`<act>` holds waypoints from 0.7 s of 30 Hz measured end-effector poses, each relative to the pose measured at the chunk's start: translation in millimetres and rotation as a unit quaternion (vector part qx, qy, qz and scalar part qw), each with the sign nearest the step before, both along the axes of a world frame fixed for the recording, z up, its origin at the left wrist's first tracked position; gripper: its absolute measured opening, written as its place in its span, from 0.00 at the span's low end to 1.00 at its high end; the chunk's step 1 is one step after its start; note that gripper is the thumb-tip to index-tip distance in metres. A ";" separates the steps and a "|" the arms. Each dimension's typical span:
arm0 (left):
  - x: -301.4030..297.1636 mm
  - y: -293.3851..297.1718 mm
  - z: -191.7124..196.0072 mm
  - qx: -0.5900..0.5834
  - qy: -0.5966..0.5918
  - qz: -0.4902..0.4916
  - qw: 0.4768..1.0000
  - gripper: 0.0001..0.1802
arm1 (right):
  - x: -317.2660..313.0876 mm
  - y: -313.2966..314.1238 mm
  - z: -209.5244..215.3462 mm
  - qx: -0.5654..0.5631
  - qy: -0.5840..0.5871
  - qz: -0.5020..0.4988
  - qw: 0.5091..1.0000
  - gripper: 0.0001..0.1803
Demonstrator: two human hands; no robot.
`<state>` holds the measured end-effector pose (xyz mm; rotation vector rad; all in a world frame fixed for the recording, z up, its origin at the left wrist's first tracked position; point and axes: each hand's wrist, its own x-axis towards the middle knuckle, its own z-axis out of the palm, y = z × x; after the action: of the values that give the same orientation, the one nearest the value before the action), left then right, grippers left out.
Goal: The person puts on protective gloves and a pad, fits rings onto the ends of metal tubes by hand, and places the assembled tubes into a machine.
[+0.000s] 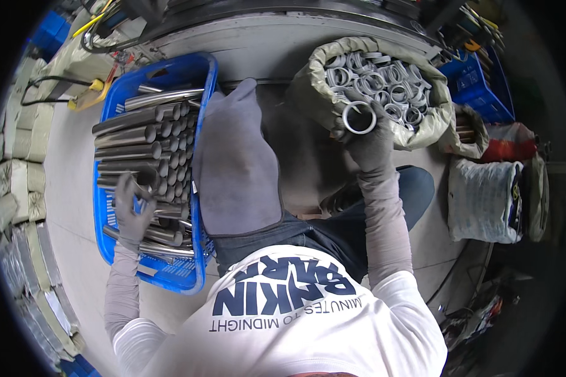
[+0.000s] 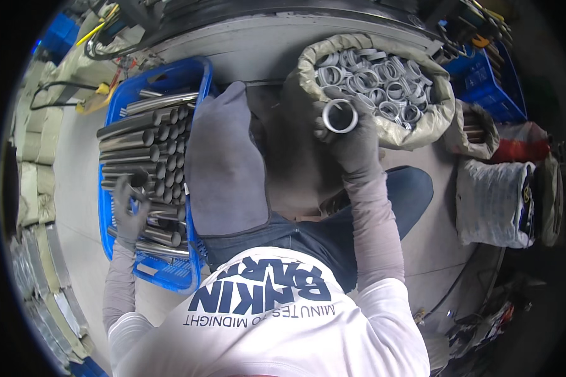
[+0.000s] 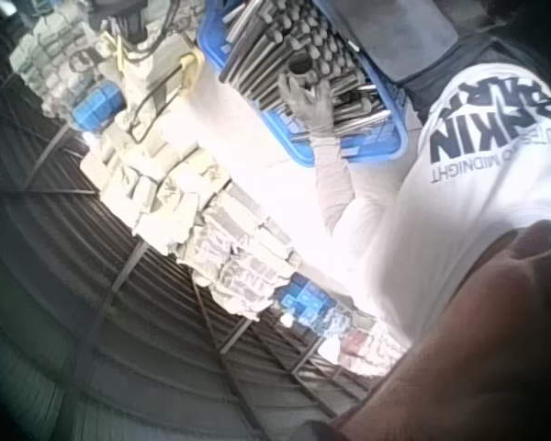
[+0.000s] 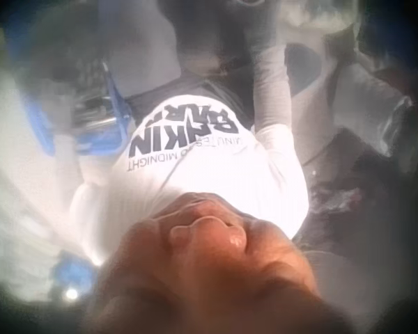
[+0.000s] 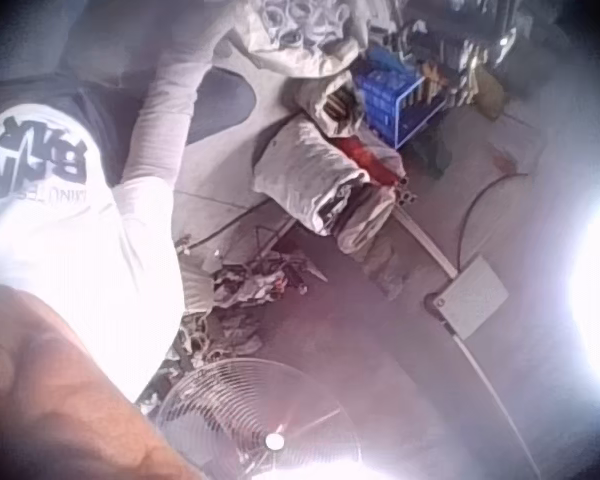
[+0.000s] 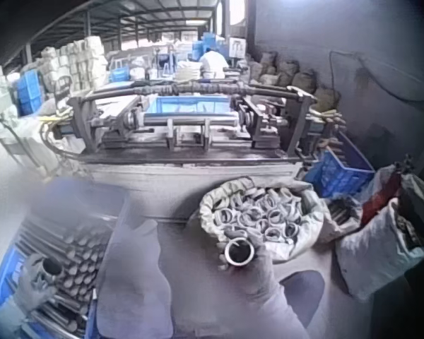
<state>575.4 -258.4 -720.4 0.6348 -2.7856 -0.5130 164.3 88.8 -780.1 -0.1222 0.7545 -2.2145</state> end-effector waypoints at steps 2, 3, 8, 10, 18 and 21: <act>-63.3 21.5 27.0 0.110 0.155 0.058 0.980 0.34 | 4.4 -8.1 2.1 -0.012 -0.049 0.016 0.999 0.29; -93.1 36.5 37.7 0.128 0.177 0.022 0.976 0.35 | 7.8 -12.4 0.5 -0.002 -0.067 0.014 0.998 0.29; -206.9 104.8 39.7 -0.048 0.123 -0.262 0.956 0.33 | 24.5 -29.8 -6.5 0.153 0.053 -0.018 0.987 0.29; -231.5 120.4 17.0 -0.056 0.033 -0.269 0.961 0.36 | 32.4 -30.9 -5.9 0.230 0.233 -0.068 0.942 0.26; -248.7 121.7 0.9 -0.033 0.001 -0.268 0.963 0.38 | 44.0 -43.3 -8.8 0.315 0.513 -0.191 0.775 0.15; -250.6 121.9 1.5 -0.040 0.001 -0.278 0.960 0.38 | 46.2 -45.8 -9.7 0.299 0.467 -0.188 0.811 0.14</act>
<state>324.8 -136.6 -718.8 -0.1834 -2.9452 -0.4899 210.5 43.0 -789.8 -0.8438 2.1362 -2.0626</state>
